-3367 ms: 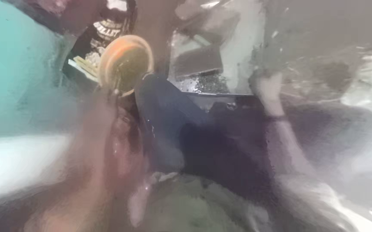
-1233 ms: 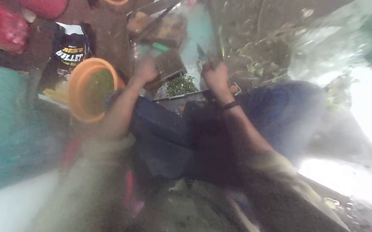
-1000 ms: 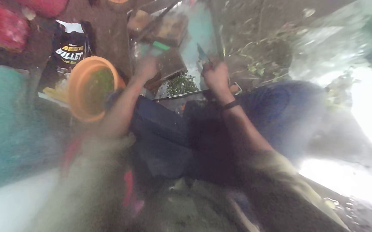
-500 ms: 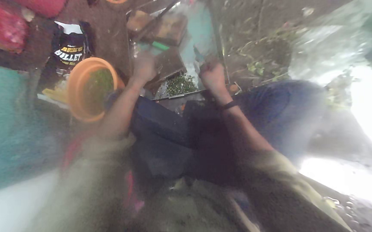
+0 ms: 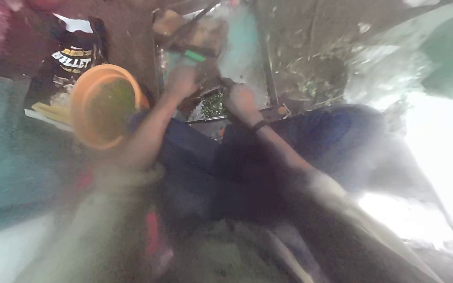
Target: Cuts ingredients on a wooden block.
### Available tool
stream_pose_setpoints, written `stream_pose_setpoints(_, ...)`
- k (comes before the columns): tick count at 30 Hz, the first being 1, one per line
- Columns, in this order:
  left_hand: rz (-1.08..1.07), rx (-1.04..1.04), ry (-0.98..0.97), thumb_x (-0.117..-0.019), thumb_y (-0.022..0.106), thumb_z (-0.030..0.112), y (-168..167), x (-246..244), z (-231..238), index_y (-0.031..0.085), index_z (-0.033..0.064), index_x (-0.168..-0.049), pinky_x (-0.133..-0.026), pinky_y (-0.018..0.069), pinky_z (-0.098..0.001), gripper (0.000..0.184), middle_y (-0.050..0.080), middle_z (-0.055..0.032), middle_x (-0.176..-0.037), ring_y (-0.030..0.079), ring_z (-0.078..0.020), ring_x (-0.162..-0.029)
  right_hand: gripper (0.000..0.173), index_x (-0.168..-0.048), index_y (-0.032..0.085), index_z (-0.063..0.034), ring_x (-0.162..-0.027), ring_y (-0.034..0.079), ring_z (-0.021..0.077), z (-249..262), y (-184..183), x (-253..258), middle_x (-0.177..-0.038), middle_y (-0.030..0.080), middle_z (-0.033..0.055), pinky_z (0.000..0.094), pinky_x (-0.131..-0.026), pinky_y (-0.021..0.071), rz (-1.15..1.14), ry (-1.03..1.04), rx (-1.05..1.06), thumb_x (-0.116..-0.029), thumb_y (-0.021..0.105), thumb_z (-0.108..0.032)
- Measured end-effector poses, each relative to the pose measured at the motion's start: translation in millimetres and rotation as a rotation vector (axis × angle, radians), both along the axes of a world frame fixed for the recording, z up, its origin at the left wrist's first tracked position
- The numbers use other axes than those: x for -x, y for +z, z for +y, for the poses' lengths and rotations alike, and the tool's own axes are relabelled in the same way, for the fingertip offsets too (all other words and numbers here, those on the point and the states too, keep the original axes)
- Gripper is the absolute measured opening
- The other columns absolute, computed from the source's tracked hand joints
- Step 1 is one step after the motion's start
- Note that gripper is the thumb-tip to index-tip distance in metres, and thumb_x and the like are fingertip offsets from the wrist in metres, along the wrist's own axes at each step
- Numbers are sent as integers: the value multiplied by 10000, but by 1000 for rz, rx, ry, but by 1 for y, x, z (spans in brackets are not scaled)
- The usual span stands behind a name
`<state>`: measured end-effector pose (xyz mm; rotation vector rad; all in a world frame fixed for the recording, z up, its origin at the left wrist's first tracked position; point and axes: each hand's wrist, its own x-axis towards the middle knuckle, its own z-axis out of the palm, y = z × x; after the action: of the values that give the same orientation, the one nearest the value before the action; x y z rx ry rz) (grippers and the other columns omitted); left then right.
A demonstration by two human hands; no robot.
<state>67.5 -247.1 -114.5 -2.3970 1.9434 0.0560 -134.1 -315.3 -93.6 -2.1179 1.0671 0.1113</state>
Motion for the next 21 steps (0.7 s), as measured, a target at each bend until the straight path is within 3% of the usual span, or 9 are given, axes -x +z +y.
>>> stream_pose_setpoints(2,165,-47,83,-970,705,331,-39,-25,-19,762,116,-1165,-924,541,-660,296,726,-181,-1139,684,-408,-1109,386,-1416,560,19,-1110,681,461,8,24,1,-1199,681,298,609,-905,539,14,1,21,-1071,487,-139)
stream_pose_setpoints(7,171,-205,190,-955,715,285,-41,-22,-35,761,143,-1152,-931,540,-670,247,723,-173,-1173,679,-403,-1138,294,-1267,617,81,-1152,680,389,9,42,-16,-1223,678,268,520,-970,543,196,80,-1,-1034,558,-88)
stream_pose_setpoints(8,149,-210,188,-946,713,259,-43,-22,-35,759,136,-1127,-906,550,-669,224,725,-172,-1153,686,-405,-1114,291,-1246,640,42,-1098,698,391,6,15,-25,-1170,697,252,547,-923,560,198,113,74,-1031,563,-140)
stream_pose_setpoints(9,129,-223,193,-934,708,243,-44,-22,-36,759,133,-1117,-891,553,-665,219,727,-170,-1149,691,-406,-1104,256,-1095,710,-6,-838,735,398,11,-45,-31,-928,731,230,576,-697,582,1,47,384,-957,592,-186)
stream_pose_setpoints(10,128,-239,204,-936,706,235,-44,-22,-37,759,131,-1128,-900,549,-666,226,724,-169,-1168,685,-408,-1118,292,-1168,706,-40,-824,733,407,11,-67,-37,-924,731,222,595,-681,578,-5,47,429,-960,584,-205)
stream_pose_setpoints(12,143,-236,213,-925,710,203,-44,-23,-37,759,122,-1151,-908,544,-674,245,716,-181,-1197,676,-420,-1138,390,-1393,574,-16,-1095,695,439,10,-18,-36,-1174,699,260,609,-895,557,237,135,95,-1027,573,-152)
stream_pose_setpoints(15,149,-212,209,-912,712,169,-43,-22,-37,758,105,-1139,-898,544,-678,240,713,-206,-1184,676,-435,-1132,307,-1238,634,64,-1043,696,461,20,-5,-25,-1110,694,293,603,-863,565,180,26,80,-969,648,-83)
stream_pose_setpoints(18,155,-217,217,-892,699,136,-44,-22,-39,755,110,-1142,-882,551,-677,258,711,-203,-1181,678,-436,-1120,320,-1260,626,68,-1041,703,450,20,0,-20,-1113,699,285,585,-875,566,150,45,100,-978,647,-82)
stream_pose_setpoints(21,175,-200,218,-885,701,130,-47,-26,-38,759,117,-1154,-921,543,-674,275,716,-189,-1190,674,-424,-1142,301,-1245,651,20,-1001,702,476,12,-45,-37,-1079,704,284,633,-815,565,120,25,147,-983,632,-126)
